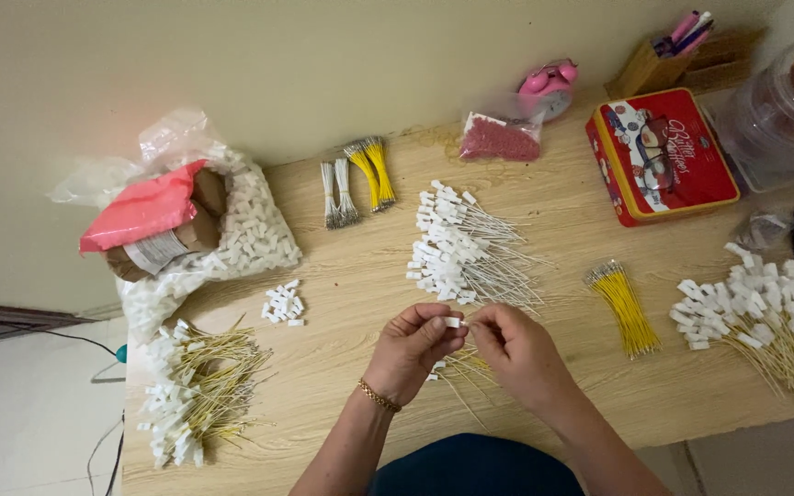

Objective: Assembling small white plastic connector heads onto thin metal pins.

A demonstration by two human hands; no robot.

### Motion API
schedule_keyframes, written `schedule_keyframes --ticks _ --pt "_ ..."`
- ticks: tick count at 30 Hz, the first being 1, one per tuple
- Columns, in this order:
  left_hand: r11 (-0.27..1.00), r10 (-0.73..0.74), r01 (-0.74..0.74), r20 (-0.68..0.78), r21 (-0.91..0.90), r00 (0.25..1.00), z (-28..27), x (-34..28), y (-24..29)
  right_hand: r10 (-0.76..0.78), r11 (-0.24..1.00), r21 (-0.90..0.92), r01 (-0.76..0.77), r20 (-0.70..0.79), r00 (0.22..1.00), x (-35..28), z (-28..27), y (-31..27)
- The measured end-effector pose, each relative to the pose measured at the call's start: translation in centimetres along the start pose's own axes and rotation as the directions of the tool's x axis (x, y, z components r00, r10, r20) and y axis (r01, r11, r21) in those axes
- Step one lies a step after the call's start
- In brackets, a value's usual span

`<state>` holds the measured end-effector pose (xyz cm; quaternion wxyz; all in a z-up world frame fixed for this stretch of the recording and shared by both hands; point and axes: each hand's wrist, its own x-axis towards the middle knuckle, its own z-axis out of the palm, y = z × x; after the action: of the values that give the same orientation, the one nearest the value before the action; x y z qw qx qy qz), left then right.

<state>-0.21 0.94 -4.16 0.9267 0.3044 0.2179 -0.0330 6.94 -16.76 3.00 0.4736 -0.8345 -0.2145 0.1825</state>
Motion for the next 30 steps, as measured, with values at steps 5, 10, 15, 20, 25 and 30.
schedule_keyframes --ticks 5,10,15,20,25,30 --pt "1.0 -0.013 0.013 0.008 0.014 1.0 -0.1 -0.2 -0.8 0.023 0.984 -0.176 -0.014 0.048 0.999 0.2 0.6 1.4" --pt "0.998 -0.051 0.053 -0.062 0.039 0.997 -1.5 0.0 -2.3 0.012 0.974 -0.228 0.008 0.086 0.996 0.2 1.9 3.2" --pt "0.945 -0.005 0.044 -0.12 0.323 0.993 -3.4 0.9 -2.4 0.194 0.979 -0.097 -0.178 0.196 0.961 0.7 3.9 6.2" --pt "0.369 0.222 0.033 -0.123 0.929 0.967 -9.9 4.9 -4.4 0.02 0.972 -0.235 0.024 0.186 0.982 0.9 7.2 14.6" --pt "-0.089 0.477 0.034 0.013 0.995 0.879 -11.9 9.7 -2.4 0.114 0.951 -0.287 -0.111 -0.006 0.993 1.2 2.2 14.7" --pt "-0.166 0.473 -0.103 0.171 0.981 0.865 -8.4 11.3 0.9 0.192 0.902 -0.251 -0.352 -0.495 0.847 1.2 -6.2 18.3"
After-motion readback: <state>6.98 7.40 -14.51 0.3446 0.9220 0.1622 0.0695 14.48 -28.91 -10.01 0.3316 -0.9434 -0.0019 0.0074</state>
